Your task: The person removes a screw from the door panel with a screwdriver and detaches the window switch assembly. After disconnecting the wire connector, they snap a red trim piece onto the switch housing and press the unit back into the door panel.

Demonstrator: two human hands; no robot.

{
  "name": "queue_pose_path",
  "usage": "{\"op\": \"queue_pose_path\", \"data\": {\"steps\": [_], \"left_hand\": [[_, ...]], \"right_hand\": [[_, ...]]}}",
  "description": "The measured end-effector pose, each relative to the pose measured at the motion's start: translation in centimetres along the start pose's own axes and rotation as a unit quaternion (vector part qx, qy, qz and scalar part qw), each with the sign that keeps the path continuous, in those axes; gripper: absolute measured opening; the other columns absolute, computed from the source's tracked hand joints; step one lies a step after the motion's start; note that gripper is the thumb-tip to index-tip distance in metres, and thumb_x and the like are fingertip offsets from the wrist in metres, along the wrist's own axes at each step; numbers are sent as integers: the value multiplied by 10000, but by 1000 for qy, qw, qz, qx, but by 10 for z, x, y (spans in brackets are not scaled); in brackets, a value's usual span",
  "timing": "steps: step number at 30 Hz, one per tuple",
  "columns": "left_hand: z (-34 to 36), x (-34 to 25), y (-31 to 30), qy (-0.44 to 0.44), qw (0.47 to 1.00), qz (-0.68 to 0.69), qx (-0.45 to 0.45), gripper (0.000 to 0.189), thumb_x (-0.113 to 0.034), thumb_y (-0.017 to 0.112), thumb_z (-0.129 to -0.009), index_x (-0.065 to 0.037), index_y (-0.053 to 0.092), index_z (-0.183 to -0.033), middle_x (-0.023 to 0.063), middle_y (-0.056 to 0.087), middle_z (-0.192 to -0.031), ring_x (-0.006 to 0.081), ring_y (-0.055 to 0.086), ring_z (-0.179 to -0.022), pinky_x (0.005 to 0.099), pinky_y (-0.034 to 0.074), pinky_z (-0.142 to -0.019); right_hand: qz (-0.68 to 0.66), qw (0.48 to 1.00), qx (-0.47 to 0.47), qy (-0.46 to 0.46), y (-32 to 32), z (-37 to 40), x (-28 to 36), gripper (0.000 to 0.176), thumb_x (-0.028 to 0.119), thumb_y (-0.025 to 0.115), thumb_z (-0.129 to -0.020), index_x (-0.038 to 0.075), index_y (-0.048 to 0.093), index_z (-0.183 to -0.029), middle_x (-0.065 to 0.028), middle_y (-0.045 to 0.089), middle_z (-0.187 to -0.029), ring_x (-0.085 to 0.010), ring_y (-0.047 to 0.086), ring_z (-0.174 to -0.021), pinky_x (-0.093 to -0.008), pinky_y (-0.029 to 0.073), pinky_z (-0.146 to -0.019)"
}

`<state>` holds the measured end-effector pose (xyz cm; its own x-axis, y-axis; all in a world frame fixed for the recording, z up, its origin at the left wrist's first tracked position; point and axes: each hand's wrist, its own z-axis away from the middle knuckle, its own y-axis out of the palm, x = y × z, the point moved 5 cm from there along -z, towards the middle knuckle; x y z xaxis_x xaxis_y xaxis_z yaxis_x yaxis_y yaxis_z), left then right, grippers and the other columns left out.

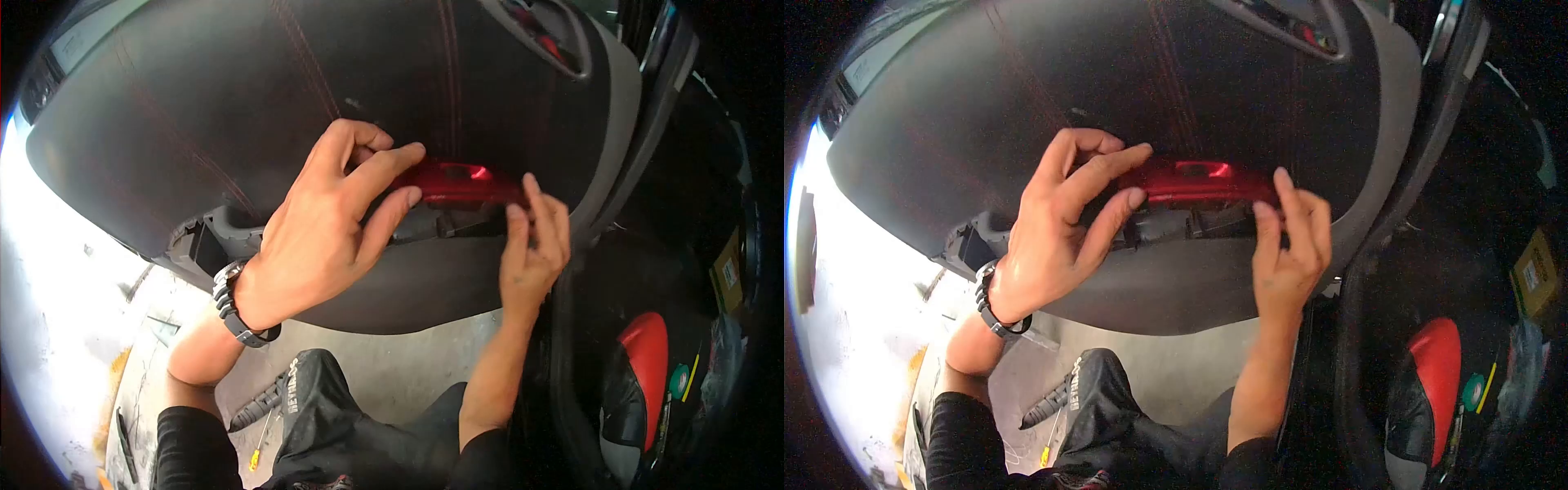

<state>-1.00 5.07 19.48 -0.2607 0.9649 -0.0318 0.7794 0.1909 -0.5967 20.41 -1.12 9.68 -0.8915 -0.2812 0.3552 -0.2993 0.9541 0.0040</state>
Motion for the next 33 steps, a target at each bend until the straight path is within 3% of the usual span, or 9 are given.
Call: {"op": "queue_pose_path", "data": {"steps": [5, 9, 13, 15, 20, 26, 27, 31, 33], "left_hand": [[3, -2, -1, 4, 998, -18, 52, 383, -135, 779, -823, -31, 696, -1183, 129, 600, -1056, 294, 634, -959, 360, 529, -812], [3, 3, 10, 7, 1000, 8, 16, 359, -250, 774, -761, -32, 694, -1036, 133, 596, -997, 314, 602, -959, 409, 527, -802], [11, 7, 17, 5, 1000, 8, 8, 391, -384, 765, -719, -68, 733, -947, 148, 624, -948, 320, 586, -970, 421, 491, -822], [13, 8, 18, 11, 1000, -13, -13, 402, -409, 782, -698, -104, 719, -953, 113, 617, -950, 286, 577, -921, 391, 466, -798], [20, 2, 22, 48, 997, -24, -61, 400, -438, 793, -673, -120, 730, -908, 91, 630, -909, 269, 582, -916, 375, 446, -805], [27, 0, 1, 41, 997, -27, -59, 383, -380, 803, -684, -142, 745, -979, 48, 636, -900, 265, 624, -920, 388, 479, -832], [26, 2, -1, 27, 999, 2, -46, 397, -372, 807, -682, -136, 743, -995, 50, 634, -898, 270, 634, -925, 390, 490, -830], [22, -7, -6, 39, 998, -54, -11, 568, -381, 811, -764, -95, 682, -1237, 79, 654, -965, 277, 631, -895, 382, 482, -788], [19, -9, -8, 27, 998, -47, -24, 619, -372, 810, -778, -53, 645, -1282, 89, 655, -976, 289, 623, -887, 381, 473, -781]], "right_hand": [[-9, 998, 43, -36, 1, -9, -2, 347, 23, 685, -901, 46, 714, -1246, -129, 670, -1100, -238, 649, -988, -313, 528, -808], [-48, 996, 76, 3, 2, 20, -29, 419, 158, 608, -1010, -11, 575, -1392, -194, 545, -1412, -311, 585, -1228, -381, 546, -934], [-128, 986, 34, 97, -2, 50, -52, 421, 134, 550, -1053, -54, 503, -1426, -190, 572, -1372, -291, 632, -1150, -379, 542, -971], [-99, 994, 48, -8, -5, 55, -53, 407, 116, 515, -1065, -53, 492, -1435, -194, 561, -1387, -293, 644, -1144, -374, 557, -968], [-108, 985, 111, 74, -14, 76, -49, 398, 107, 477, -1078, -50, 479, -1444, -216, 551, -1406, -295, 649, -1160, -378, 567, -979], [-168, 968, 85, 165, 0, 78, -27, 503, 262, 535, -1067, -24, 450, -1473, -203, 636, -1245, -279, 664, -1062, -378, 586, -884], [-248, 949, 51, 190, 1, 75, -34, 478, 133, 544, -1049, -15, 425, -1487, -194, 565, -1306, -286, 645, -1020, -354, 584, -856], [-267, 935, 35, 233, 10, 42, -8, 514, 175, 588, -1034, 70, 435, -1513, -128, 562, -1327, -145, 654, -970, -281, 571, -804], [-251, 943, 54, 211, 10, 31, -8, 479, 194, 639, -1010, 71, 525, -1459, -64, 594, -1169, -122, 649, -907, -249, 557, -758]]}}
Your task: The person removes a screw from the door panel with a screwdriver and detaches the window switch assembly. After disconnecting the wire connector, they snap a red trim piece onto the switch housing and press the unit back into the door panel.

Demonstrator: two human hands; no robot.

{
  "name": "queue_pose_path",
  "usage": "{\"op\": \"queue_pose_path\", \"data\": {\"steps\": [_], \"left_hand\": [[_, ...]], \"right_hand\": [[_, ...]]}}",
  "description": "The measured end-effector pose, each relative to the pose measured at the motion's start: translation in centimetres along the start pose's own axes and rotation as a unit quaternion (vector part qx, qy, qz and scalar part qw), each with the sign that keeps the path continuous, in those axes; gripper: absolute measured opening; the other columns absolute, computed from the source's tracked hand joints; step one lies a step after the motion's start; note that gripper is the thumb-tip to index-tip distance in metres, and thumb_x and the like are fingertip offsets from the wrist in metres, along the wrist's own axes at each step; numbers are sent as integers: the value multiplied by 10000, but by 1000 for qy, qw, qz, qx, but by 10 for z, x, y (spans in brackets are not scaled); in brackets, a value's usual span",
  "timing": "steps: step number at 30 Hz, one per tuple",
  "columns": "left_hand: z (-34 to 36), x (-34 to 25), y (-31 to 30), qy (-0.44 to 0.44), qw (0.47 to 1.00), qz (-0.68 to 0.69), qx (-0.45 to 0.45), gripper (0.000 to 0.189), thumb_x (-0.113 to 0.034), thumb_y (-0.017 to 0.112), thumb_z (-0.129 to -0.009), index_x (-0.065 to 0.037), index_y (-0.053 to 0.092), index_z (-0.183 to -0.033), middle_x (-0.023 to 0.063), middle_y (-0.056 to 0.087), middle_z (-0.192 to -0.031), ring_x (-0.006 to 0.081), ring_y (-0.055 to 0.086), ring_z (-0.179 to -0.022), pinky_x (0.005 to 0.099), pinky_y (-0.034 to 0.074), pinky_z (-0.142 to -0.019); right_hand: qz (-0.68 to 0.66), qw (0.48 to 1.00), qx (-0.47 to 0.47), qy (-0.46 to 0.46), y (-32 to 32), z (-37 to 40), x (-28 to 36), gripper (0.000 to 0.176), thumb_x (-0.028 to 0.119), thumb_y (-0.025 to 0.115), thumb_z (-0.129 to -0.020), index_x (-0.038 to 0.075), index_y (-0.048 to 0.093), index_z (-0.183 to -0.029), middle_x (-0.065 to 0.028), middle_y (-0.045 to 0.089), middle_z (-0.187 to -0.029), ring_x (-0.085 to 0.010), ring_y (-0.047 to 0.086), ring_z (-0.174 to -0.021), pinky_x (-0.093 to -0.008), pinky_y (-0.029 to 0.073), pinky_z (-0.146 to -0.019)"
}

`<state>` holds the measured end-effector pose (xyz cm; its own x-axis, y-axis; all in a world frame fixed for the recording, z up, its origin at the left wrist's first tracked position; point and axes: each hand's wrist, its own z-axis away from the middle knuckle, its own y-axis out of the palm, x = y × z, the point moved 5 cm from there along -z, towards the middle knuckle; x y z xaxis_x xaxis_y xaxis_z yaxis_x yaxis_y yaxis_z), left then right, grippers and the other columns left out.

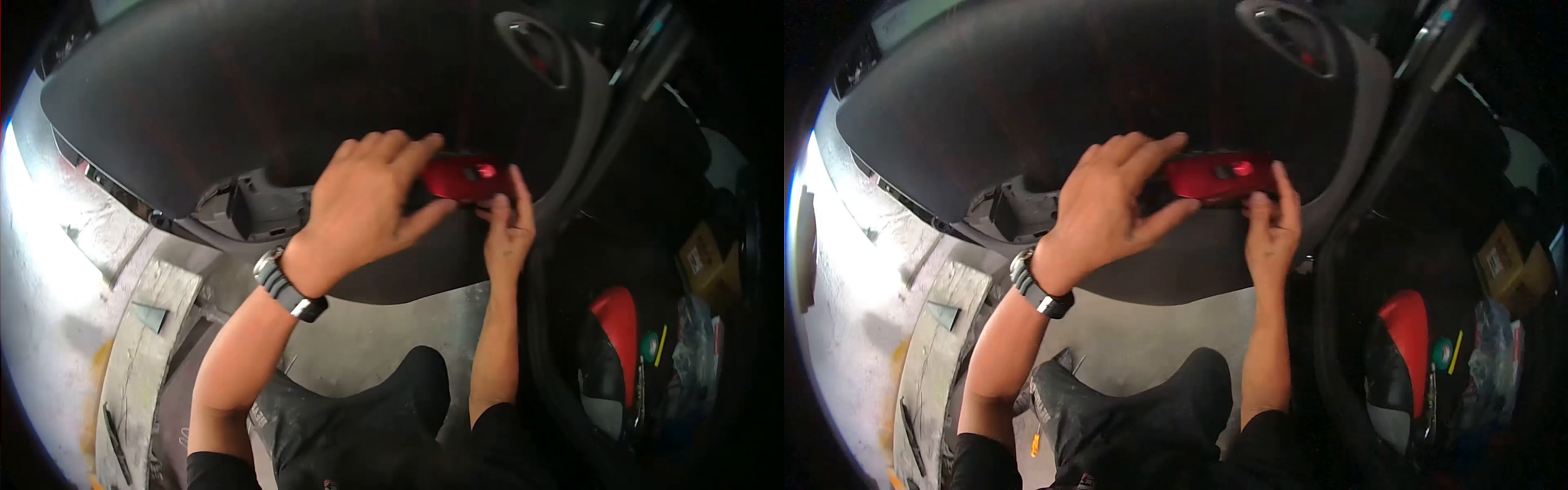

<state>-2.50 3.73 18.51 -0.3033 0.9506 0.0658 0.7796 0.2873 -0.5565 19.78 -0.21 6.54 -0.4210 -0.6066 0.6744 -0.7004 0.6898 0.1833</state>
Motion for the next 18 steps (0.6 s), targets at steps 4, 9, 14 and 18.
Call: {"op": "queue_pose_path", "data": {"steps": [4, 9, 14, 18], "left_hand": [[0, -6, -14, -53, 998, -40, -2, 702, -337, 858, -739, -17, 613, -1314, 113, 631, -934, 296, 598, -843, 385, 461, -776], [8, -3, -19, -44, 999, -13, 20, 606, -254, 869, -731, -24, 662, -1252, 115, 632, -946, 302, 611, -835, 391, 486, -774], [4, 2, -12, -63, 997, 28, 34, 489, -194, 836, -765, -22, 692, -1199, 136, 670, -1040, 332, 654, -943, 394, 531, -799], [-2, 4, -12, -82, 992, 57, 76, 461, -123, 804, -789, -12, 678, -1219, 173, 686, -1100, 364, 658, -1014, 401, 530, -860]], "right_hand": [[63, 997, 34, -23, -6, -12, 10, 438, 196, 701, -970, 53, 612, -1374, -67, 589, -1061, -116, 649, -867, -241, 535, -693], [94, 995, 13, -21, 0, -20, 28, 429, 218, 755, -928, 38, 662, -1305, -93, 621, -1077, -131, 647, -787, -251, 523, -652], [145, 989, -2, -21, 6, -21, 37, 455, 262, 774, -911, 37, 671, -1293, -112, 629, -1086, -141, 654, -794, -254, 520, -641], [140, 990, -20, -17, 6, -19, 40, 472, 272, 784, -901, 35, 671, -1292, -112, 632, -1084, -142, 654, -797, -257, 520, -638]]}}
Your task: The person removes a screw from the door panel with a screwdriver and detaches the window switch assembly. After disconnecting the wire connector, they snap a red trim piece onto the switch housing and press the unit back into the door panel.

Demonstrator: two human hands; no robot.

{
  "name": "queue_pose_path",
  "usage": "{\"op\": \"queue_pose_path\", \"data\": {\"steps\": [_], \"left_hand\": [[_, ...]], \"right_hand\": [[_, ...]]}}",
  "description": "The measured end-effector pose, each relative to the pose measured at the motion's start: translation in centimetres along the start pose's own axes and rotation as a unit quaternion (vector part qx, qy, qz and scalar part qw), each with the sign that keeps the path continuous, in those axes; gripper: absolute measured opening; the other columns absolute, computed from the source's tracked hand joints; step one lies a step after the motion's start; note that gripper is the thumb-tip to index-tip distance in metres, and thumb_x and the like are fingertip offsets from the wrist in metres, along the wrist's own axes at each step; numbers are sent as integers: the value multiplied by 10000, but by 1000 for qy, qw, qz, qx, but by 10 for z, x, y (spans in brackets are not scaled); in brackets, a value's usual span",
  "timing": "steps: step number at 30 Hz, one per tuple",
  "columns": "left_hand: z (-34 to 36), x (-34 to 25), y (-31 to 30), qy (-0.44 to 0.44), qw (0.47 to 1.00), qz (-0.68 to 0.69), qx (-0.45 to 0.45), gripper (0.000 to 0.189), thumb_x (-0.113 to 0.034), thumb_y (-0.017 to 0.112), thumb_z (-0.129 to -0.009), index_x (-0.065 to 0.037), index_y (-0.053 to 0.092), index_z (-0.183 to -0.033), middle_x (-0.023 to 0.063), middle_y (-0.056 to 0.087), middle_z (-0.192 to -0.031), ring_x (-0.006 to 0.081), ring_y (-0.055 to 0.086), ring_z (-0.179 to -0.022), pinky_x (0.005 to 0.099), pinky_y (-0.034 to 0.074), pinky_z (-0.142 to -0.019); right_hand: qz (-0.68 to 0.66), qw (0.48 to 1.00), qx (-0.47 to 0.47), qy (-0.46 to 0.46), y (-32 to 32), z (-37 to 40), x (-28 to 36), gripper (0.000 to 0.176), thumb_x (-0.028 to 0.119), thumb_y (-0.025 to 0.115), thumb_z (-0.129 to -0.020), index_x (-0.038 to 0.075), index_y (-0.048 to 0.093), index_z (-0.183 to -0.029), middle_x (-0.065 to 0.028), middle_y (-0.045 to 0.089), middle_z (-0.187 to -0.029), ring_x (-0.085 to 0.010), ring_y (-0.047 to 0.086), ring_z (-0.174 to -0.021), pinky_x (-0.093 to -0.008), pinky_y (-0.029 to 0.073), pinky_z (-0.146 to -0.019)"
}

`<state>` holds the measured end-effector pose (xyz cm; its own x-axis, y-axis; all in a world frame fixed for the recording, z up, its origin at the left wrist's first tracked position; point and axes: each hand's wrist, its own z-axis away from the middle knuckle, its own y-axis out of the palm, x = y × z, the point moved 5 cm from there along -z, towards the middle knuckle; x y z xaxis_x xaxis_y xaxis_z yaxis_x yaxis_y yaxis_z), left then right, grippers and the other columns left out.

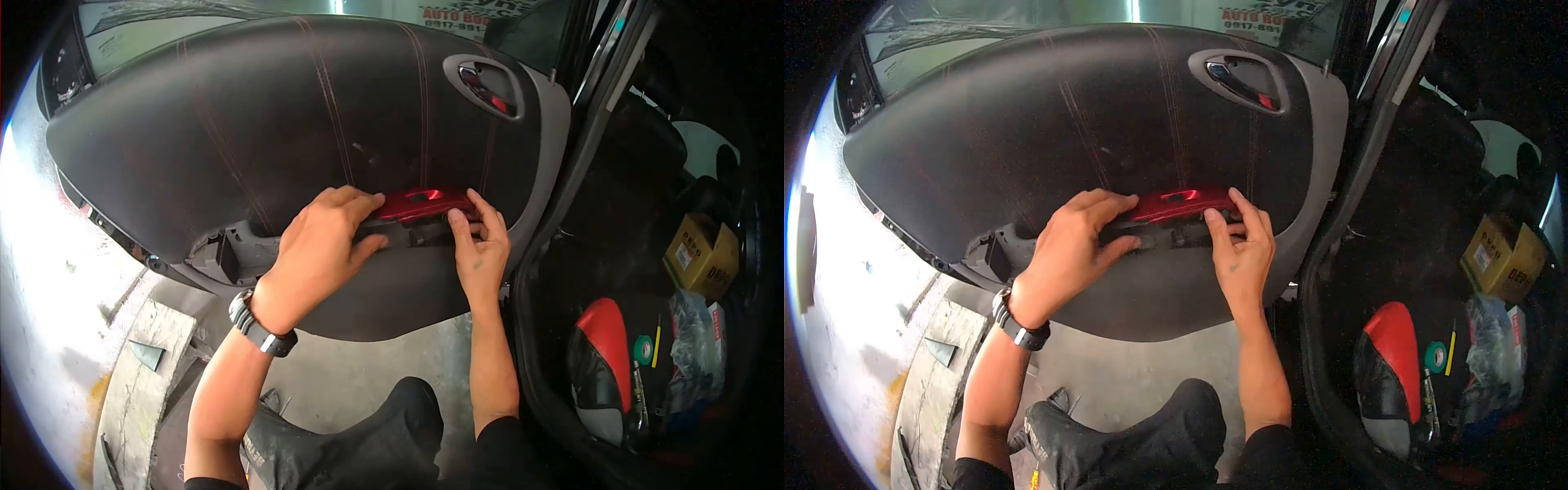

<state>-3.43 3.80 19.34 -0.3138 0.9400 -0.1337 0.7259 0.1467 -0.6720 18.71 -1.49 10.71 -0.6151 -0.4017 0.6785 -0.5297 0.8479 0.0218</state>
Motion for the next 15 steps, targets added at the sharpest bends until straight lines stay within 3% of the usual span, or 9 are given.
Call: {"op": "queue_pose_path", "data": {"steps": [6, 9, 12, 15], "left_hand": [[0, 13, 2, -19, 998, 56, 26, 424, -31, 749, -821, -8, 667, -1236, 207, 692, -1128, 381, 661, -1052, 410, 532, -894], [1, 12, 5, -20, 998, 60, 13, 372, -28, 738, -829, -6, 683, -1196, 190, 698, -1147, 370, 663, -1069, 407, 537, -908], [3, 12, 6, -6, 999, 34, 7, 309, -46, 734, -836, -4, 700, -1140, 164, 707, -1154, 357, 665, -1074, 401, 542, -910], [3, 11, 7, -8, 1000, 8, -2, 271, -68, 737, -837, -11, 712, -1101, 132, 715, -1148, 334, 664, -1051, 396, 546, -891]], "right_hand": [[15, 1000, -2, 4, 2, -1, 0, 470, 270, 783, -901, 32, 671, -1291, -121, 625, -1096, -155, 665, -812, -263, 541, -669], [33, 999, 6, 16, -3, 1, -3, 448, 247, 751, -922, 39, 663, -1309, -145, 613, -1136, -207, 669, -927, -317, 560, -781], [160, 983, -9, -85, 0, 5, -6, 426, 235, 702, -952, 57, 652, -1336, -171, 574, -1213, -267, 636, -1074, -367, 543, -891], [169, 978, 24, -119, 5, 6, 7, 469, 208, 660, -957, 78, 595, -1403, -188, 524, -1330, -342, 545, -1250, -498, 455, -1040]]}}
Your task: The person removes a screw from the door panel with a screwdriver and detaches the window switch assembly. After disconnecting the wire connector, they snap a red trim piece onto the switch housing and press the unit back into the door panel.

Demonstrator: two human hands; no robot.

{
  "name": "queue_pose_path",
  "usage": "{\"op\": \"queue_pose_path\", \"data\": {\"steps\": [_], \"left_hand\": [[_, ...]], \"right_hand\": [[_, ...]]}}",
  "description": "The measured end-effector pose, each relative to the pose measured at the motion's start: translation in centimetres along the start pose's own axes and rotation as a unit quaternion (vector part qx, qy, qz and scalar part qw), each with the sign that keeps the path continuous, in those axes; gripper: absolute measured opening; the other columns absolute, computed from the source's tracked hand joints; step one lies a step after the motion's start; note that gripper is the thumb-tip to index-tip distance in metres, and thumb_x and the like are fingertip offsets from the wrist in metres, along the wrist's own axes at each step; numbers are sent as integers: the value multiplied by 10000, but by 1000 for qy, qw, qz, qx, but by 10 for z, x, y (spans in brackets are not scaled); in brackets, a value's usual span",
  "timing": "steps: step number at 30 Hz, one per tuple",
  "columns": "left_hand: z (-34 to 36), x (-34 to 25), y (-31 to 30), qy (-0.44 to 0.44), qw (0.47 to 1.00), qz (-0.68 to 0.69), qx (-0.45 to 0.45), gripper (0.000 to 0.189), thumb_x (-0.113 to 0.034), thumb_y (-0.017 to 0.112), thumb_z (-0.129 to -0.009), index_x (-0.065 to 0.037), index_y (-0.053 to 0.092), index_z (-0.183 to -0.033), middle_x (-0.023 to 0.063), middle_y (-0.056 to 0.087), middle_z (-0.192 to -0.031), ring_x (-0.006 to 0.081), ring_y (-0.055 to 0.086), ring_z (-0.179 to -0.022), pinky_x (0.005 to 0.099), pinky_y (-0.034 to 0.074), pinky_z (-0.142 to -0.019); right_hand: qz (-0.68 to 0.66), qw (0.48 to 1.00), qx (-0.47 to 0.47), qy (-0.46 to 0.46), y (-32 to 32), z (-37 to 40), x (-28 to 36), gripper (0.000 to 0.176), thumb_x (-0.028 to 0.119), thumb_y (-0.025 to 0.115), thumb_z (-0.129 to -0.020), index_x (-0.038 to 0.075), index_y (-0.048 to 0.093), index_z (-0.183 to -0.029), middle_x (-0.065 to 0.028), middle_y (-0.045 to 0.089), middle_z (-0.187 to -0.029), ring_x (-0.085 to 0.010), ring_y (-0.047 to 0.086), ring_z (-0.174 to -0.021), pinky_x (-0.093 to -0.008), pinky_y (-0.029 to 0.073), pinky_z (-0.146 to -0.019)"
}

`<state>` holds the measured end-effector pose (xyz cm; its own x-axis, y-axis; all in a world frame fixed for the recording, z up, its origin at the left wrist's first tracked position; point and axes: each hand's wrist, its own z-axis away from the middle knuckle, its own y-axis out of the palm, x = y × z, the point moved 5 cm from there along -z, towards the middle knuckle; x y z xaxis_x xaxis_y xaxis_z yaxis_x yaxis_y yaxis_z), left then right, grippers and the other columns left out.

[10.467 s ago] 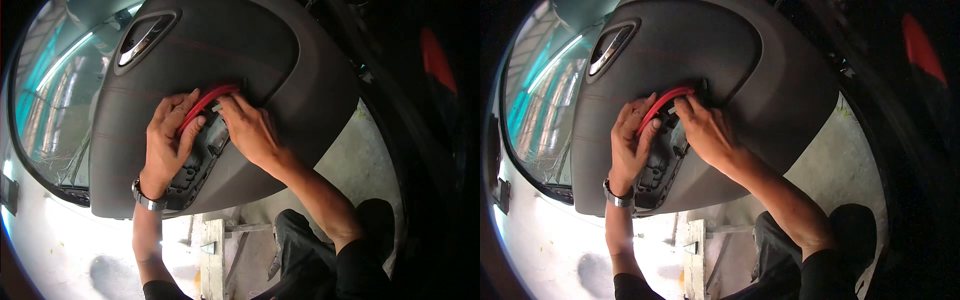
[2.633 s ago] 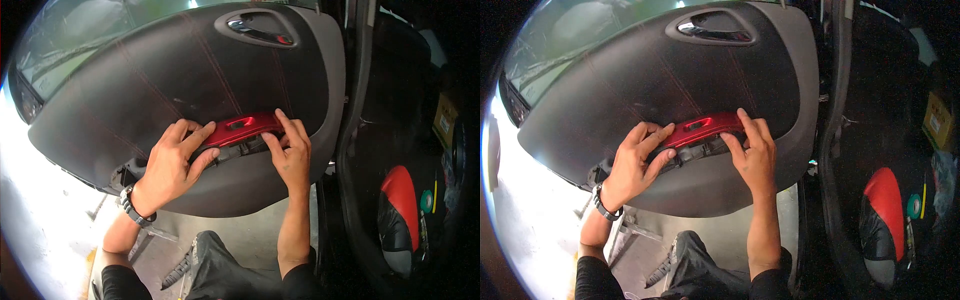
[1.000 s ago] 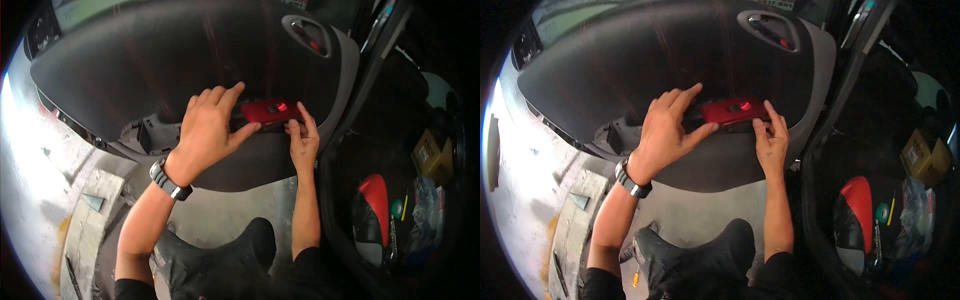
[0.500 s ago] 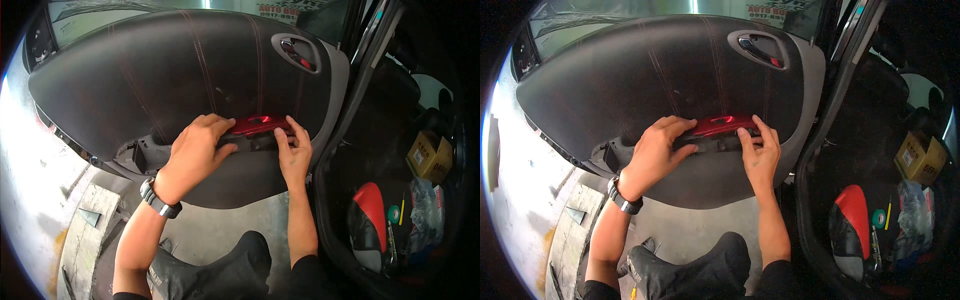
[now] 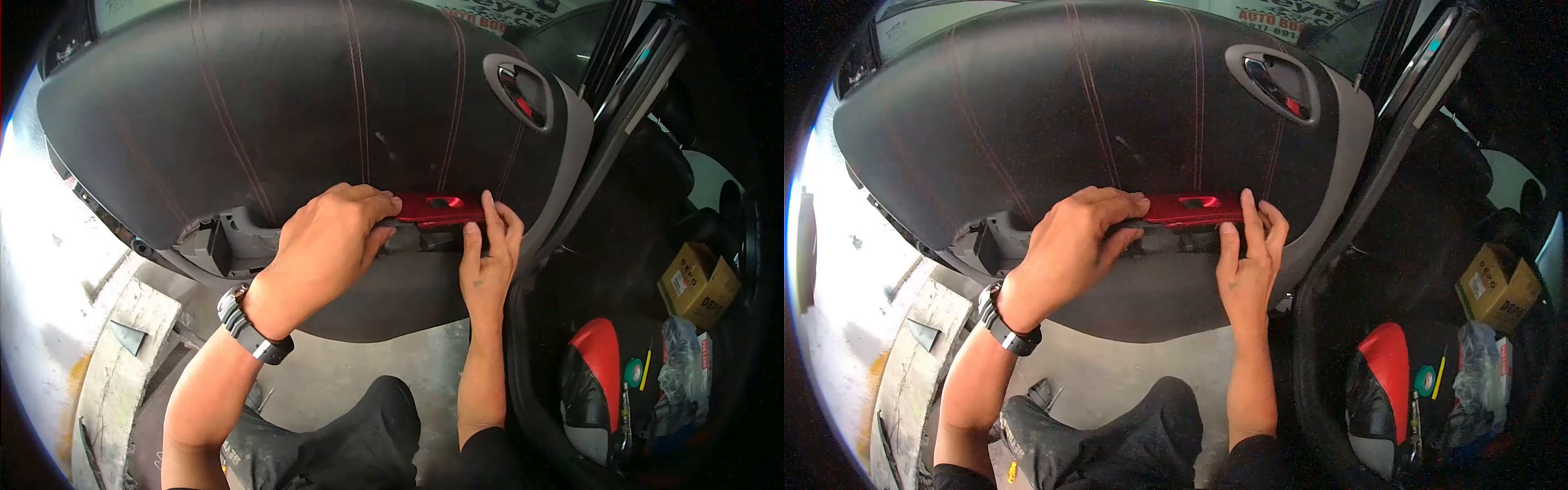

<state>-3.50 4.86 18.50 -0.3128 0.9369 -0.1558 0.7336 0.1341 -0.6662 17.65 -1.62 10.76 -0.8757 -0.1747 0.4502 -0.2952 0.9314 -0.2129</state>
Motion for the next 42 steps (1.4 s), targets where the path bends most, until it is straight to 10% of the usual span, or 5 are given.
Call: {"op": "queue_pose_path", "data": {"steps": [7, 19, 23, 29, 42], "left_hand": [[3, -2, -1, 23, 998, -59, -19, 255, -99, 750, -827, -36, 725, -1072, 82, 704, -1096, 295, 628, -995, 382, 549, -842], [-1, -16, 6, 87, 991, -90, -38, 299, -159, 731, -869, -71, 726, -1154, 81, 703, -1142, 280, 642, -980, 367, 538, -836], [-4, -22, 8, 81, 991, -103, -33, 267, -151, 724, -881, -54, 733, -1130, 91, 715, -1129, 277, 645, -968, 366, 534, -838], [-9, -31, 14, 57, 993, -102, -18, 208, -81, 697, -915, -33, 740, -1113, 100, 726, -1117, 256, 664, -998, 344, 517, -888], [-8, -23, 24, 23, 993, -114, -11, 216, -114, 710, -923, -57, 746, -1128, 83, 732, -1126, 244, 667, -1015, 340, 520, -904]], "right_hand": [[129, 963, 80, -221, 7, 12, 40, 573, 248, 652, -926, 132, 520, -1472, -133, 494, -1466, -397, 409, -1403, -692, 189, -1139], [-58, 972, 118, -195, 7, 1, 44, 414, 240, 658, -941, 43, 626, -1303, -108, 611, -1354, -349, 521, -1322, -633, 202, -1176], [-110, 993, -41, 32, -44, 9, -31, 387, 232, 568, -1015, -3, 619, -1318, -184, 589, -1383, -342, 527, -1333, -474, 343, -1156], [-59, 969, -225, -78, -106, -17, -47, 392, 255, 457, -1075, -44, 684, -1188, -194, 679, -1166, -354, 655, -1108, -402, 491, -991], [-218, 974, 1, -53, -10, -9, -53, 344, 143, 719, -926, -15, 683, -1229, -122, 653, -902, -218, 595, -720, -330, 501, -680]]}}
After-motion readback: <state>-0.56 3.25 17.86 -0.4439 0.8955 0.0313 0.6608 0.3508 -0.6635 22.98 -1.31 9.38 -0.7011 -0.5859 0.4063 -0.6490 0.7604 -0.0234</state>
